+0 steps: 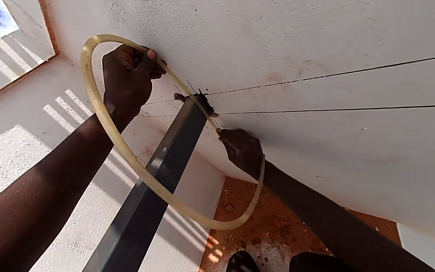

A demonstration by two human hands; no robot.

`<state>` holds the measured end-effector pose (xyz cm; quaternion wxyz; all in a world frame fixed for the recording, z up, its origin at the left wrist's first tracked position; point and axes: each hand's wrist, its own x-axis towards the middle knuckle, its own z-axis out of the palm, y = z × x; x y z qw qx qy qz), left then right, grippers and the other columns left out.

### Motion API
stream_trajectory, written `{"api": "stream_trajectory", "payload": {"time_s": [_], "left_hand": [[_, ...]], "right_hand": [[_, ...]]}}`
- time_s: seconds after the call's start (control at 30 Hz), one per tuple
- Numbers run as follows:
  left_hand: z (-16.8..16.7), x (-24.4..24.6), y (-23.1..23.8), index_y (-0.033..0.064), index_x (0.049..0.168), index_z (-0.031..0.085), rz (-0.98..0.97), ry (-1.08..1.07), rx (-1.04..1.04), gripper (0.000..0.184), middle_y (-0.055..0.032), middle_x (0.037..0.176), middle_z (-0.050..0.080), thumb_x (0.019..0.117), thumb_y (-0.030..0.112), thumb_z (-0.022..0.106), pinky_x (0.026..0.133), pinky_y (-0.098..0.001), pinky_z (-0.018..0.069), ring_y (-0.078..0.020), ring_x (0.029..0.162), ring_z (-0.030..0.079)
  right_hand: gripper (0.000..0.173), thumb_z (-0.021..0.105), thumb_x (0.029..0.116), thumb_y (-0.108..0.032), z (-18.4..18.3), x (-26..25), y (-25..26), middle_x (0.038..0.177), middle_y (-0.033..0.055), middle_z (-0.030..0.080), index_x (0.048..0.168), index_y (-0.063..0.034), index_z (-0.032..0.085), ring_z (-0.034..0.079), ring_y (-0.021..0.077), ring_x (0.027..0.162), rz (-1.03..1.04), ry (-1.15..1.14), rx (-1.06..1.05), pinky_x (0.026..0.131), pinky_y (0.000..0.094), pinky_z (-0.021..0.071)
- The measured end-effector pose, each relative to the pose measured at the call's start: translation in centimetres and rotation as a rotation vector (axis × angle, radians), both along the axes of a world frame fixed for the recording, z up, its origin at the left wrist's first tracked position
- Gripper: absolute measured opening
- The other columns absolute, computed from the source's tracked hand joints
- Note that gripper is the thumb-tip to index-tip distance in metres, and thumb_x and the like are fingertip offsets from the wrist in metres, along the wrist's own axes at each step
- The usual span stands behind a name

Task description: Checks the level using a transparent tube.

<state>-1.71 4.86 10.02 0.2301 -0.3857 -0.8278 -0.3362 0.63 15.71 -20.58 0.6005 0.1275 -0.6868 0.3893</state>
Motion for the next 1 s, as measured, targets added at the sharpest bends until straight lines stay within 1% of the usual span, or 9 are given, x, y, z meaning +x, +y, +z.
{"api": "stream_trajectory", "payload": {"time_s": [0.1, 0.2, 0.3, 0.37, 0.43, 0.53, 0.63, 0.8, 1.0], "left_hand": [[0.6, 0.2, -0.2, 0.0056, 0.101, 0.059, -0.019, -0.010, 0.011, 0.003, 0.0026, 0.085, 0.073, 0.1038, 0.008, 0.058, 0.079, -0.0289, 0.0655, -0.0096, 0.078, 0.075], [1.6, 0.3, -0.3, 0.0074, 0.101, 0.058, -0.015, -0.031, 0.085, 0.005, 0.0015, 0.087, 0.074, 0.1048, 0.007, 0.056, 0.080, -0.0307, 0.0660, -0.0120, 0.080, 0.076], [3.4, 0.0, -0.3, 0.0090, 0.099, 0.057, -0.019, -0.020, 0.135, 0.006, 0.0016, 0.085, 0.075, 0.1046, 0.006, 0.057, 0.079, -0.0315, 0.0664, -0.0134, 0.079, 0.077], [4.1, -0.1, -0.2, 0.0091, 0.098, 0.056, -0.023, -0.001, 0.129, 0.007, 0.0020, 0.085, 0.075, 0.1042, 0.006, 0.057, 0.078, -0.0314, 0.0664, -0.0131, 0.079, 0.077], [4.3, -0.2, -0.1, 0.0087, 0.098, 0.056, -0.038, 0.006, 0.126, 0.007, 0.0016, 0.085, 0.074, 0.1042, 0.006, 0.057, 0.078, -0.0318, 0.0663, -0.0133, 0.078, 0.077], [4.4, -0.2, -0.2, 0.0089, 0.099, 0.056, -0.045, -0.009, 0.121, 0.006, 0.0016, 0.085, 0.074, 0.1050, 0.007, 0.057, 0.079, -0.0317, 0.0660, -0.0131, 0.078, 0.076], [4.7, -0.2, -0.3, 0.0091, 0.099, 0.056, -0.037, -0.033, 0.107, 0.006, 0.0015, 0.086, 0.075, 0.1053, 0.007, 0.056, 0.080, -0.0321, 0.0660, -0.0134, 0.078, 0.076], [5.1, 0.0, -0.3, 0.0099, 0.099, 0.056, -0.015, -0.057, 0.085, 0.006, 0.0019, 0.086, 0.075, 0.1045, 0.007, 0.057, 0.081, -0.0319, 0.0658, -0.0133, 0.079, 0.077], [5.3, 0.0, -0.2, 0.0097, 0.099, 0.057, -0.005, -0.055, 0.088, 0.006, 0.0015, 0.086, 0.075, 0.1039, 0.007, 0.058, 0.080, -0.0322, 0.0662, -0.0136, 0.079, 0.077]], "right_hand": [[0.034, 0.057, 0.0938, 0.001, -1.0, 0.2, 0.0, 0.113, 0.0114, 0.077, 0.124, -0.0029, 0.073, 0.075, 0.0238, 0.091, 0.004, -0.045, 0.033, 0.076, 0.0328, 0.0608], [0.030, 0.057, 0.0960, -0.002, -1.5, 0.6, 0.3, 0.104, 0.0122, 0.078, 0.122, -0.0003, 0.073, 0.075, 0.0233, 0.089, -0.002, -0.026, 0.040, 0.079, 0.0329, 0.0608], [0.029, 0.057, 0.0956, -0.007, -1.8, 0.7, 0.2, 0.101, 0.0081, 0.078, 0.119, -0.0040, 0.075, 0.074, 0.0213, 0.092, -0.024, -0.023, 0.075, 0.086, 0.0317, 0.0590], [0.029, 0.060, 0.0953, -0.010, -1.8, 0.7, -0.1, 0.101, 0.0080, 0.075, 0.119, -0.0087, 0.076, 0.070, 0.0252, 0.093, -0.031, -0.095, 0.108, 0.080, 0.0345, 0.0582], [0.026, 0.063, 0.0947, -0.013, -1.2, 0.5, -0.3, 0.094, 0.0099, 0.069, 0.116, -0.0108, 0.078, 0.066, 0.0281, 0.087, -0.047, -0.138, 0.118, 0.068, 0.0363, 0.0558], [0.023, 0.064, 0.0943, -0.013, -0.3, 0.0, -0.4, 0.086, 0.0093, 0.069, 0.112, -0.0083, 0.079, 0.066, 0.0262, 0.077, -0.059, -0.131, 0.090, 0.058, 0.0351, 0.0524], [0.024, 0.063, 0.0968, -0.016, -0.3, -0.1, -0.4, 0.082, 0.0089, 0.070, 0.115, -0.0075, 0.077, 0.068, 0.0257, 0.074, -0.058, -0.133, 0.036, 0.057, 0.0365, 0.0521], [0.016, 0.067, 0.0963, -0.018, -0.9, -0.2, -0.2, 0.088, 0.0058, 0.076, 0.098, -0.0088, 0.079, 0.072, 0.0220, 0.081, -0.002, -0.069, 0.008, 0.066, 0.0333, 0.0562], [0.018, 0.066, 0.0940, -0.017, -1.1, -0.2, -0.2, 0.090, 0.0052, 0.076, 0.101, -0.0103, 0.082, 0.070, 0.0201, 0.082, 0.020, -0.022, -0.010, 0.065, 0.0323, 0.0546]]}}
